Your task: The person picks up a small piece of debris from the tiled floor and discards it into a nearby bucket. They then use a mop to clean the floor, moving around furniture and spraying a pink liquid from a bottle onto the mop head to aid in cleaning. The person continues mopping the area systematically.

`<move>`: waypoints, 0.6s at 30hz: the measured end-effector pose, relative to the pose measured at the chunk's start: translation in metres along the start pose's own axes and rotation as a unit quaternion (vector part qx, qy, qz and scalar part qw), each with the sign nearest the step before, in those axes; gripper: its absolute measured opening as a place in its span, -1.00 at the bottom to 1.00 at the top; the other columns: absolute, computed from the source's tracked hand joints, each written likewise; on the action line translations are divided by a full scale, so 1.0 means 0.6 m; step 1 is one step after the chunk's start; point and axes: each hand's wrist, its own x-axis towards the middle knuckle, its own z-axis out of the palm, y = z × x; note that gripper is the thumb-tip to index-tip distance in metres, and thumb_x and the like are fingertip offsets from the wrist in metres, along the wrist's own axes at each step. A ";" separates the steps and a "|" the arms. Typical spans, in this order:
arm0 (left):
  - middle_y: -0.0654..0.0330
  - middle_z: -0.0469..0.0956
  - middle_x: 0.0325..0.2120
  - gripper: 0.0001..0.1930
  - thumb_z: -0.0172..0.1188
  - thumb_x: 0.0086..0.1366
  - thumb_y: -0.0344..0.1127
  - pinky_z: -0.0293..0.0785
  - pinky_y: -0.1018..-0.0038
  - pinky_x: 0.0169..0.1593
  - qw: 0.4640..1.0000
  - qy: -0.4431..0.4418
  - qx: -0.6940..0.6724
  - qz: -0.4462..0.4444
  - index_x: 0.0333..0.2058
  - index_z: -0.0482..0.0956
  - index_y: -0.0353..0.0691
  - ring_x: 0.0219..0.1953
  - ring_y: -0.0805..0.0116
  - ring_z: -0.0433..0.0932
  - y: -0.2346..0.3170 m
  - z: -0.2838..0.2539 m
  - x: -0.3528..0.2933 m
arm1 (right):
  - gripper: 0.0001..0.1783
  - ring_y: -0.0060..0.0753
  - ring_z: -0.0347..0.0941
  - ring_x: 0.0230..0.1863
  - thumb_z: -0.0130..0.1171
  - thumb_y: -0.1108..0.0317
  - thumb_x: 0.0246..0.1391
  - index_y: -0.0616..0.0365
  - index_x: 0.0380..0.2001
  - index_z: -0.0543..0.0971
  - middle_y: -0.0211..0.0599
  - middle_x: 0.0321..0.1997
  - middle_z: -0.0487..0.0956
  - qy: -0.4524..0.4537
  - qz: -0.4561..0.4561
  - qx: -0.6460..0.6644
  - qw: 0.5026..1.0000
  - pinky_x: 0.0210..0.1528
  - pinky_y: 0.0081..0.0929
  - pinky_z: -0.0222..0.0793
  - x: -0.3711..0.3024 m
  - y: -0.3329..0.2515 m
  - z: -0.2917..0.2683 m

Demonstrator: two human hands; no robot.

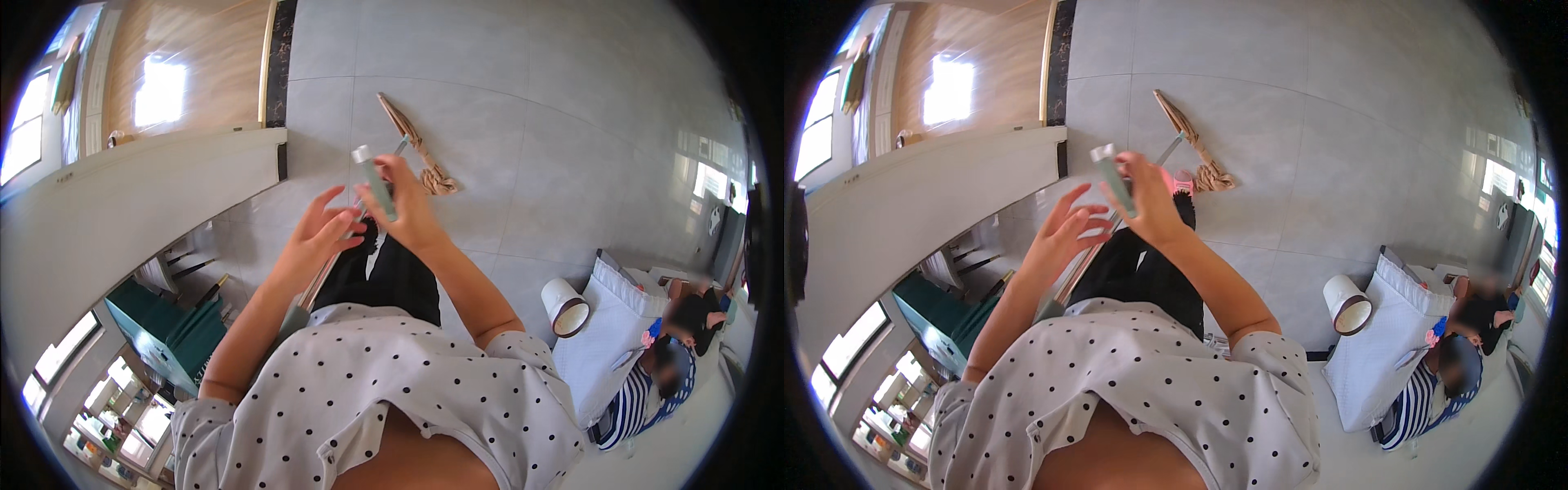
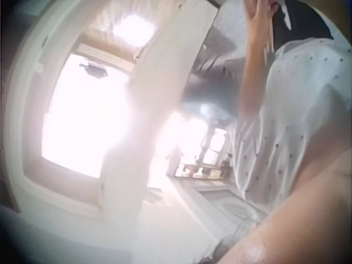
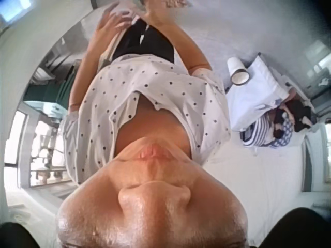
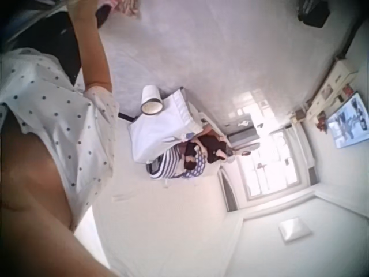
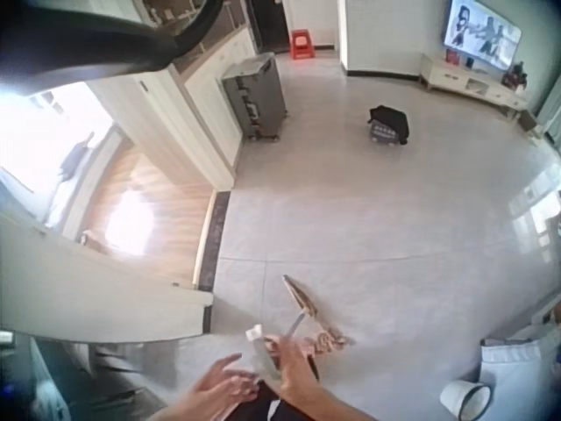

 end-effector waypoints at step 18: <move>0.22 0.36 -0.51 -0.78 0.07 0.08 -0.42 0.33 0.56 -0.54 0.998 0.049 -0.028 0.028 -0.25 0.37 -0.25 -0.54 0.46 0.37 0.048 -0.130 0.085 | -0.51 -0.49 0.45 -0.31 0.06 -0.05 -0.04 0.26 -0.42 0.51 -0.22 -0.39 0.54 -0.182 0.540 0.340 0.748 -0.23 -0.62 0.34 -0.141 -0.029 0.226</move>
